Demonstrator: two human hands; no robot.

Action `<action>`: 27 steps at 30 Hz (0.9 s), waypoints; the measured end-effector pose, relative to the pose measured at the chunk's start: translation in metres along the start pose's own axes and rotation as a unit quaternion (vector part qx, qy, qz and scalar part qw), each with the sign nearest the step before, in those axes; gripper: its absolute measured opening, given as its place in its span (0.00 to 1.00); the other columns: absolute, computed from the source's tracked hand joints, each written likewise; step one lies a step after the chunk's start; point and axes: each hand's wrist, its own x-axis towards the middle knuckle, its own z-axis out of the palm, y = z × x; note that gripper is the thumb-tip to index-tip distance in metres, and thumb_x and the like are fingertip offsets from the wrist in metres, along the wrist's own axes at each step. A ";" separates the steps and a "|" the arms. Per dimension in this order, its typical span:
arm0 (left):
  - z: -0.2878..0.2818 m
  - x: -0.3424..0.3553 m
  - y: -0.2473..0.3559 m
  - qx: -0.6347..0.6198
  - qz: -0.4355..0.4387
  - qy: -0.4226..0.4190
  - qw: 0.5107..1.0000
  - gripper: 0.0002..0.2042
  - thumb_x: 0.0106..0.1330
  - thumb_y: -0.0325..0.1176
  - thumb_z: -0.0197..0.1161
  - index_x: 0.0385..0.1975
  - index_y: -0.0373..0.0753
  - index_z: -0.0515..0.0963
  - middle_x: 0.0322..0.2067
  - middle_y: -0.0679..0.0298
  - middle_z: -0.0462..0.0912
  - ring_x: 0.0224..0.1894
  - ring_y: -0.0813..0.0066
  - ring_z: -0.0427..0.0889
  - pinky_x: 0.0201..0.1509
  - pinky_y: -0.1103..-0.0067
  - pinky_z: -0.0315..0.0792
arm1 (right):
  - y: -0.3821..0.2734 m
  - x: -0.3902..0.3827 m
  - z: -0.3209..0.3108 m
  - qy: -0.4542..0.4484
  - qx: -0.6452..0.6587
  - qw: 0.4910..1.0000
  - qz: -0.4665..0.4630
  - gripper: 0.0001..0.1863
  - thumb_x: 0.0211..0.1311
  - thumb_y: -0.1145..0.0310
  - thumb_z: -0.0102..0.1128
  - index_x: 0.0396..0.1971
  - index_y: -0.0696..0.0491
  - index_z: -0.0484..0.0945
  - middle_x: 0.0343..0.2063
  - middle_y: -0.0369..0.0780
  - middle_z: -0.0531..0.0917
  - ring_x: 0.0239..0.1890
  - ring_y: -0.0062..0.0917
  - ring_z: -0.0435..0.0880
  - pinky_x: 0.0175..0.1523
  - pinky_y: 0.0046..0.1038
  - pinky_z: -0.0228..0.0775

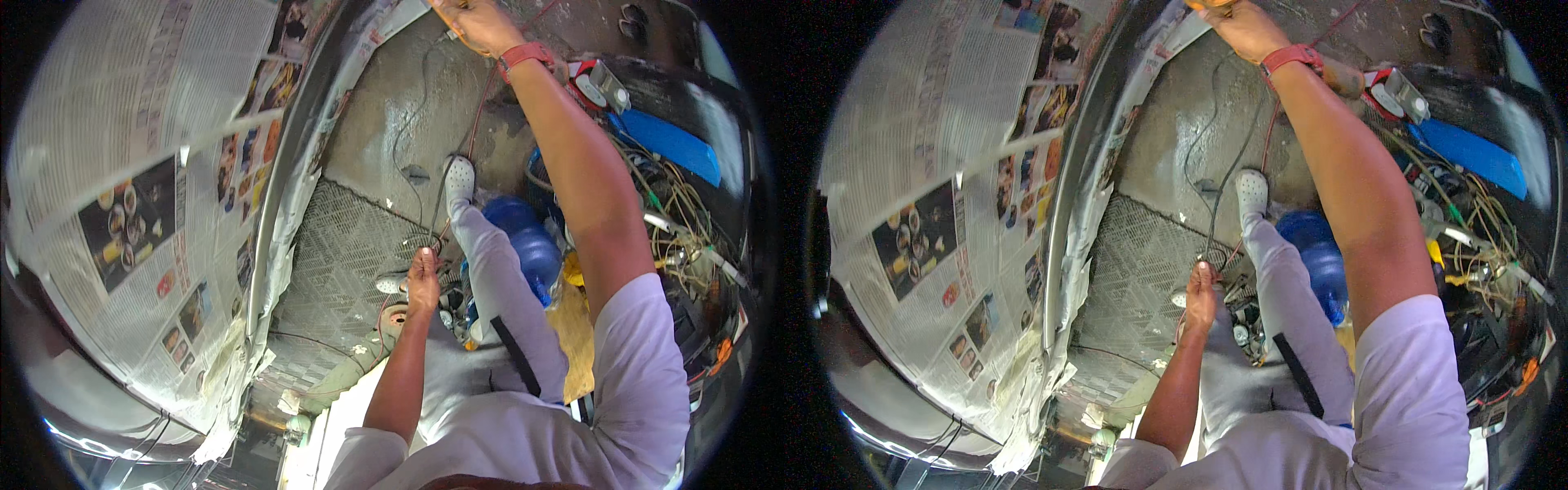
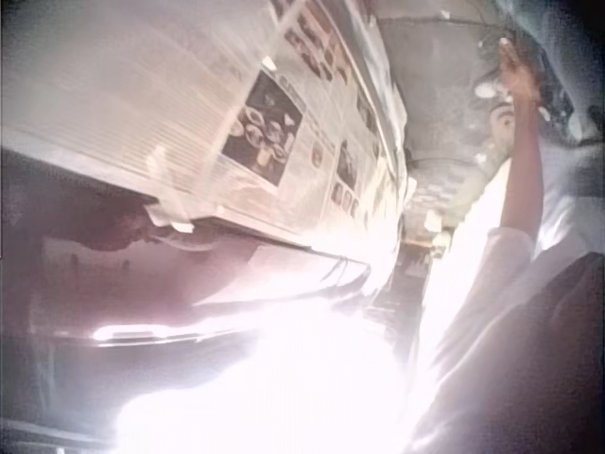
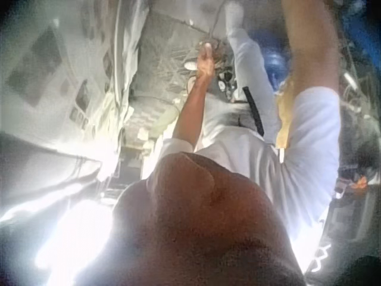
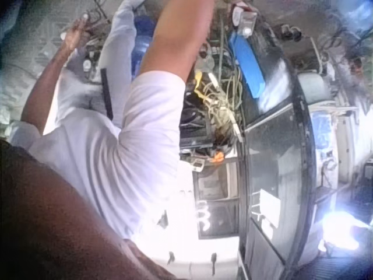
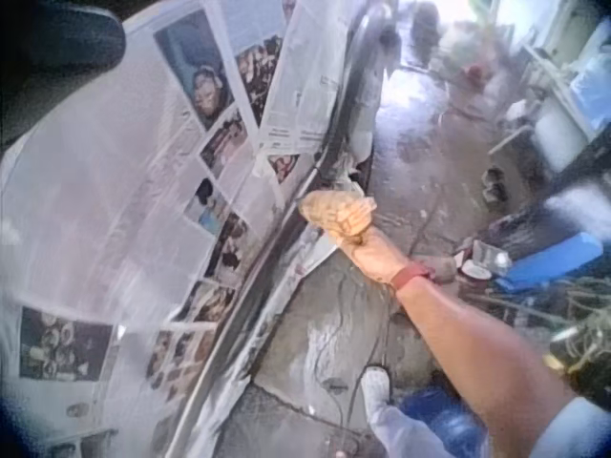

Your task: The person uses a handheld heat gun to warm the surface of a car's front bumper and wheel arch. The area is masked with newspaper. The person moves the heat gun along the panel and occasionally adjusts the power cord.

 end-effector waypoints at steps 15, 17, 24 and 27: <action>-0.208 -0.132 -0.183 -0.083 0.019 0.137 0.987 0.22 0.82 0.53 0.50 0.31 0.42 0.68 0.27 0.73 0.67 0.32 0.80 0.64 0.38 0.78 0.63 | 0.050 -0.248 0.259 -0.075 -0.083 0.991 -0.072 0.24 0.66 0.53 0.65 0.54 0.55 0.81 0.51 0.53 0.85 0.54 0.50 0.83 0.60 0.45 0.75; -0.232 -0.147 -0.214 -0.131 0.024 0.157 0.979 0.22 0.82 0.54 0.50 0.31 0.41 0.67 0.29 0.73 0.66 0.34 0.79 0.64 0.41 0.76 0.65 | 0.039 -0.287 0.290 -0.094 -0.091 0.990 -0.058 0.23 0.65 0.56 0.64 0.55 0.55 0.80 0.52 0.53 0.84 0.55 0.50 0.82 0.60 0.45 0.75; -0.313 -0.205 -0.265 -0.117 0.038 0.253 0.960 0.23 0.81 0.54 0.51 0.30 0.42 0.63 0.27 0.73 0.62 0.31 0.78 0.60 0.38 0.74 0.61 | 0.017 -0.398 0.370 -0.141 -0.112 0.982 -0.061 0.24 0.67 0.60 0.63 0.60 0.55 0.77 0.57 0.53 0.82 0.59 0.49 0.80 0.64 0.43 0.72; -0.350 -0.246 -0.281 -0.138 0.033 0.296 0.945 0.23 0.82 0.51 0.51 0.28 0.39 0.63 0.26 0.73 0.62 0.30 0.79 0.60 0.33 0.76 0.58 | -0.002 -0.446 0.403 -0.162 -0.142 0.974 -0.067 0.28 0.67 0.61 0.63 0.64 0.56 0.73 0.63 0.51 0.78 0.64 0.48 0.77 0.68 0.41 0.69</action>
